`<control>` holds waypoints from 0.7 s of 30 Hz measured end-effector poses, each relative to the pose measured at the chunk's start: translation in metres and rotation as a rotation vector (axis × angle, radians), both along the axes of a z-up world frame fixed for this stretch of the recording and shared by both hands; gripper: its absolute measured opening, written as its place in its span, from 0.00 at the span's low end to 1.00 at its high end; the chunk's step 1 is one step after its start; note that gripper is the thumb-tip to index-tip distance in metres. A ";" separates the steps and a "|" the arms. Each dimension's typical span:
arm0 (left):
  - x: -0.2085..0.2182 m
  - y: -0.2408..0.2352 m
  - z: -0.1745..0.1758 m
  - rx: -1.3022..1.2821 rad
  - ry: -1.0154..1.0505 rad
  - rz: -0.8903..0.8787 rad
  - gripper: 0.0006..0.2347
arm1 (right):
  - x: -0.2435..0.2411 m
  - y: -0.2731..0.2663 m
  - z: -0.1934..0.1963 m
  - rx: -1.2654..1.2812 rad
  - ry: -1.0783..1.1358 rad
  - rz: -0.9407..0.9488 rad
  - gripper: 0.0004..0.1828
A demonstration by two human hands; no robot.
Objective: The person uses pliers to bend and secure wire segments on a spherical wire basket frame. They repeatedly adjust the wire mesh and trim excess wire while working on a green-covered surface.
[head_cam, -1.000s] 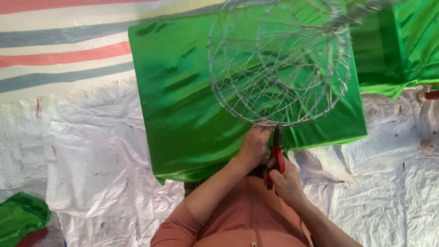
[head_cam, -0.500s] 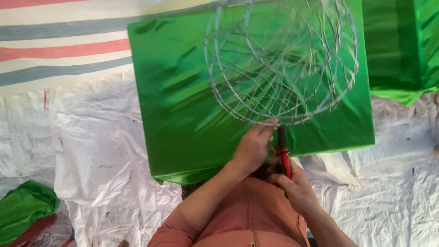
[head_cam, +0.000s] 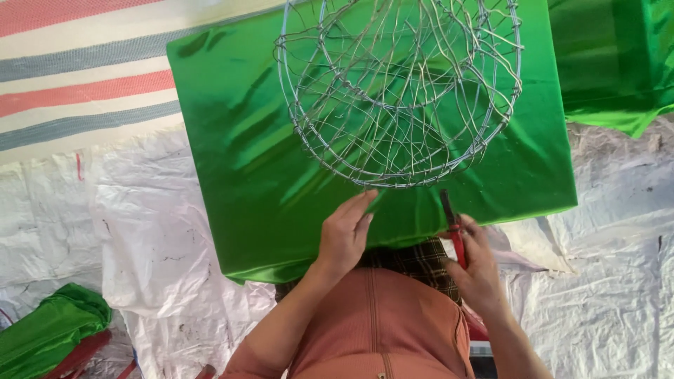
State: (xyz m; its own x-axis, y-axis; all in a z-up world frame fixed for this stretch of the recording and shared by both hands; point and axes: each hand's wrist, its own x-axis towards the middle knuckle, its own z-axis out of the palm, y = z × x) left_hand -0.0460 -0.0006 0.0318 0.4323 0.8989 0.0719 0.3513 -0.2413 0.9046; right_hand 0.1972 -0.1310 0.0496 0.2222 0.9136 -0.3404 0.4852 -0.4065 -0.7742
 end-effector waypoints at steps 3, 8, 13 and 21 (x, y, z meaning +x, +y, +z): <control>-0.006 -0.007 -0.004 -0.053 -0.001 0.057 0.15 | 0.039 0.015 -0.024 0.284 -0.422 0.156 0.14; 0.003 -0.012 -0.007 0.061 0.026 0.045 0.19 | 0.050 0.063 0.000 -0.266 -0.802 0.036 0.21; 0.012 -0.014 -0.006 0.138 0.020 0.025 0.21 | 0.064 0.078 -0.025 -0.335 -0.833 0.013 0.26; 0.021 -0.015 -0.007 0.104 -0.003 0.001 0.30 | 0.041 0.074 -0.016 0.591 -0.619 -0.136 0.14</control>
